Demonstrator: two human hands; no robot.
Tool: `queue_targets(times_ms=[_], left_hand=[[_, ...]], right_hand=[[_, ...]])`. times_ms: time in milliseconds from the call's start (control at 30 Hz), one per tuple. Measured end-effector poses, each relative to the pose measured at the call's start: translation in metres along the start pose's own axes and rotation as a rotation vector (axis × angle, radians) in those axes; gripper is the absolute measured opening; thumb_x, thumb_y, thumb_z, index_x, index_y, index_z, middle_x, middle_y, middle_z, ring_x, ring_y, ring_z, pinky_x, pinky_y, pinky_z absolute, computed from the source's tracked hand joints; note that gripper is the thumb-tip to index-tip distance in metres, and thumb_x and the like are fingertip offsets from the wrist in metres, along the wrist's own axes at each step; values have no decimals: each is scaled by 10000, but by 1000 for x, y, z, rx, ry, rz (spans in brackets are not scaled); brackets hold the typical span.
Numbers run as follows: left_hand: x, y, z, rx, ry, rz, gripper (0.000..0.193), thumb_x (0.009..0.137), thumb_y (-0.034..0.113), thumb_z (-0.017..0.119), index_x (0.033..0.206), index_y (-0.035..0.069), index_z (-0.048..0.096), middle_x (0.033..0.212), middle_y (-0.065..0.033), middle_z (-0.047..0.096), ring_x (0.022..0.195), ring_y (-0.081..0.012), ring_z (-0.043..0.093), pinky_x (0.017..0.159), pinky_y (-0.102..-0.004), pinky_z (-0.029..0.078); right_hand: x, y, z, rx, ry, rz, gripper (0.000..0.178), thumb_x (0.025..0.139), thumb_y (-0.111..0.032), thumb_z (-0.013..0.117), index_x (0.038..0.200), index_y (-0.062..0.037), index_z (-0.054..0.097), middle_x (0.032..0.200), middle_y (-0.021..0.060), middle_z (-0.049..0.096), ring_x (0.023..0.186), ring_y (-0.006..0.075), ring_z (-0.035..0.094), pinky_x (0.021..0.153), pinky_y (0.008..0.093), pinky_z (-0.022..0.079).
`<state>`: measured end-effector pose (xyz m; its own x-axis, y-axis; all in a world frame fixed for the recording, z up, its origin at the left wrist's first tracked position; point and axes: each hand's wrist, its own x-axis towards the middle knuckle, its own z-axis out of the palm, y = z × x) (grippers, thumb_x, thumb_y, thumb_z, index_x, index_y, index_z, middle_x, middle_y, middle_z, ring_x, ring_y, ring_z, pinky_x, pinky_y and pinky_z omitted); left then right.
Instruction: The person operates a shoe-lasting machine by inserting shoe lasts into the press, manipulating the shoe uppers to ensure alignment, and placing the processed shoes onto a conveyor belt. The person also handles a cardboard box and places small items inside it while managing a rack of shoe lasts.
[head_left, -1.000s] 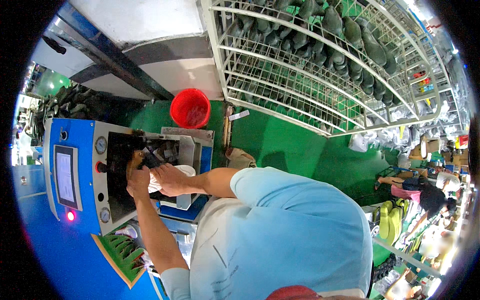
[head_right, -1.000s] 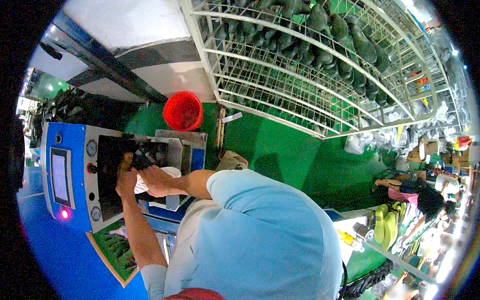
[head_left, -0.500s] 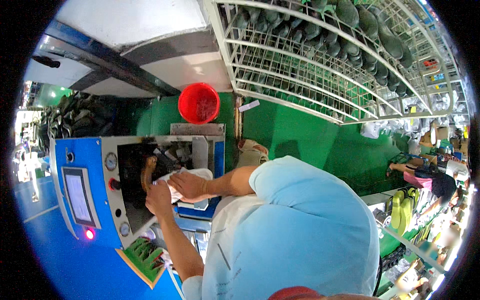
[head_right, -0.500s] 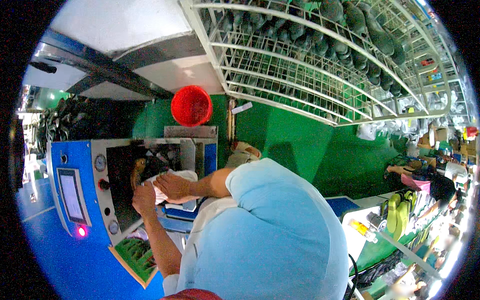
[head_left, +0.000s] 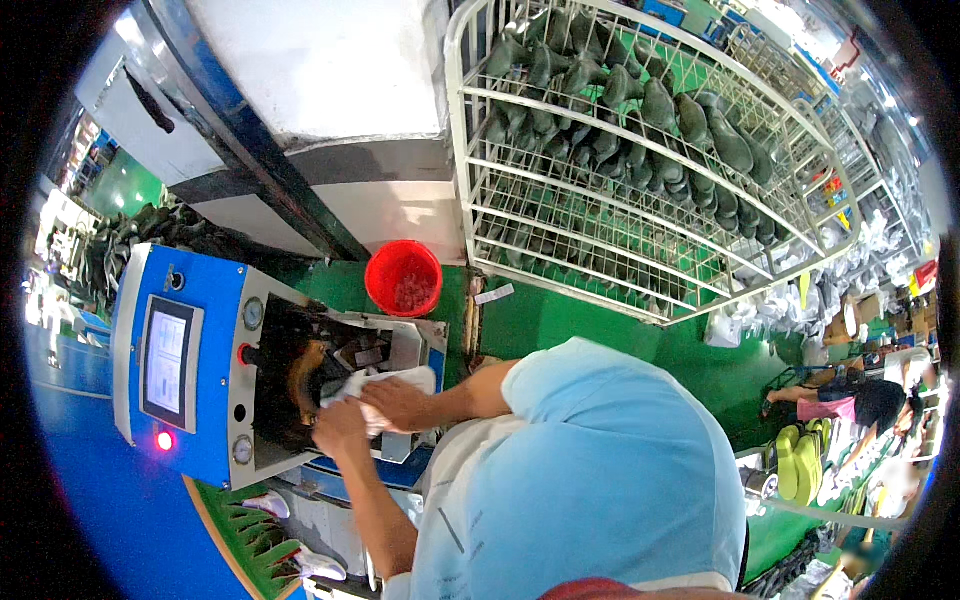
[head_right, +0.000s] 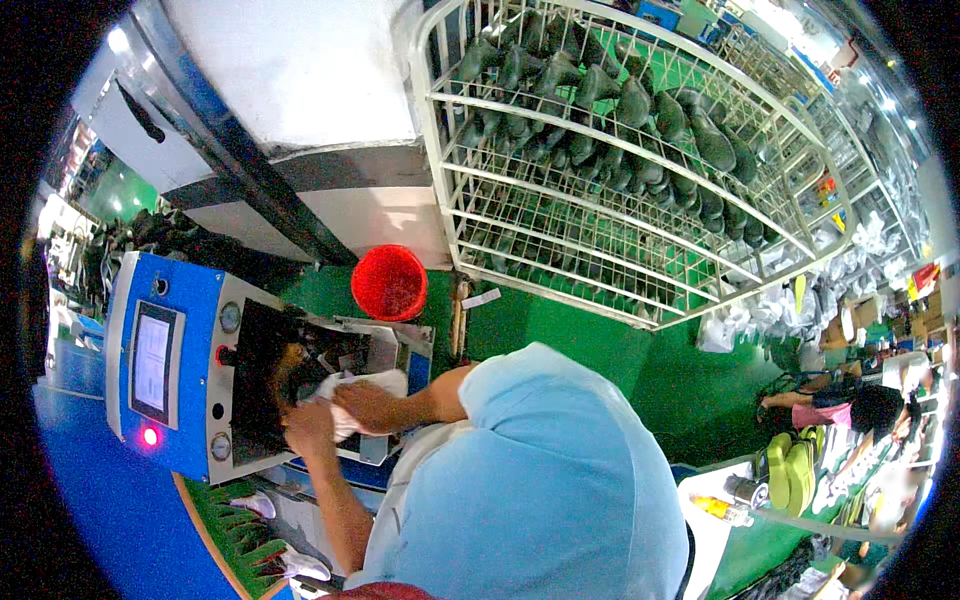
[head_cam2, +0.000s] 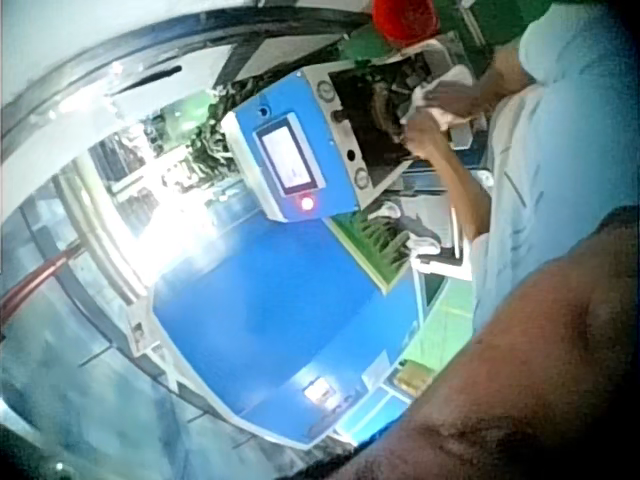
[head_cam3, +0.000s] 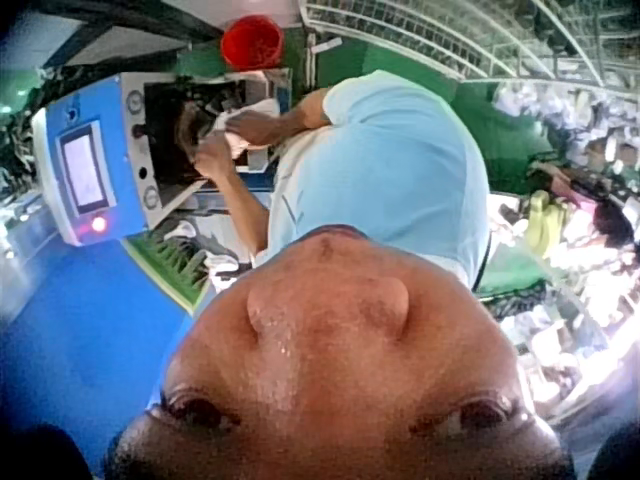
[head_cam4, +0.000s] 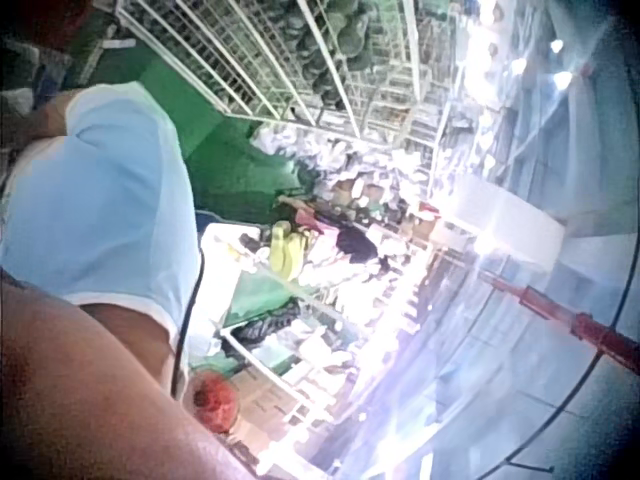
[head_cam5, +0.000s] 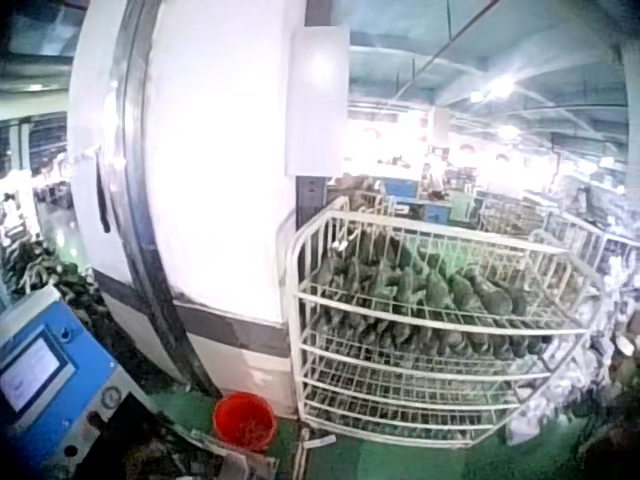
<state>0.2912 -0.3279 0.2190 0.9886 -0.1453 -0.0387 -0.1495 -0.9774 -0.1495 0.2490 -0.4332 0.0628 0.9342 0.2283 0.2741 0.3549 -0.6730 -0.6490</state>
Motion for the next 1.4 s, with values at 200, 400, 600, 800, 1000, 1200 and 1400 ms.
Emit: queue_targets(times_ms=[200, 400, 600, 800, 1000, 1200, 1400], left_hand=[[-105, -19, 59, -904, -334, -382, 643, 996, 571, 474, 931, -6, 750, 926, -186, 756, 815, -337, 737, 692, -437, 590], [-135, -10, 101, -2299, -968, -495, 790, 999, 722, 308, 1432, 105, 546, 1345, -70, 652, 1220, -276, 620, 1044, -460, 476], [-158, -4, 143, -2293, -1073, -656, 618, 1015, 591, 458, 1311, 76, 629, 1264, -102, 679, 1148, -263, 646, 993, -422, 510], [-171, -11, 144, -2093, -757, -994, 465, 925, 538, 585, 1121, 126, 672, 969, -28, 696, 811, -175, 628, 604, -351, 482], [-183, -49, 99, -1924, -411, -987, 517, 960, 647, 449, 1021, 183, 669, 827, 2, 674, 631, -178, 568, 479, -315, 386], [-153, -34, 96, -1899, -480, -1045, 513, 965, 590, 499, 1006, 106, 665, 790, -70, 666, 572, -198, 581, 451, -336, 389], [-99, 53, 87, -1549, -518, -907, 667, 924, 537, 600, 1252, -43, 602, 1078, -156, 689, 921, -259, 659, 754, -372, 505]], right_hand=[[-79, 3, -80, -308, 36, -442, 650, 756, -313, 725, 1300, 3, 561, 1365, 196, 589, 1237, 346, 588, 992, 479, 477], [-84, -45, -142, -36, -383, -160, 885, 721, -444, 789, 1418, -2, 469, 1310, 207, 610, 1214, 375, 587, 1006, 479, 459], [-69, -27, -157, 576, -667, 455, 1001, 858, -500, 763, 1586, -16, 276, 1232, 182, 672, 1067, 273, 659, 901, 341, 522], [0, -40, -71, 994, -283, 715, 1042, 831, -499, 794, 1605, -40, 270, 1401, 153, 571, 1192, 207, 547, 948, 315, 481], [21, -54, -96, 793, -288, 473, 892, 861, -369, 770, 1570, -28, 350, 1504, 233, 505, 1350, 304, 520, 1128, 353, 378], [-41, 64, -219, 567, -446, 420, 900, 721, -453, 864, 1455, -51, 533, 1353, 209, 639, 1227, 344, 633, 1045, 404, 488], [-120, 238, -245, 80, 334, 1108, 797, 944, -422, 678, 1557, -28, 355, 1356, 267, 607, 1151, 425, 646, 963, 467, 526]])
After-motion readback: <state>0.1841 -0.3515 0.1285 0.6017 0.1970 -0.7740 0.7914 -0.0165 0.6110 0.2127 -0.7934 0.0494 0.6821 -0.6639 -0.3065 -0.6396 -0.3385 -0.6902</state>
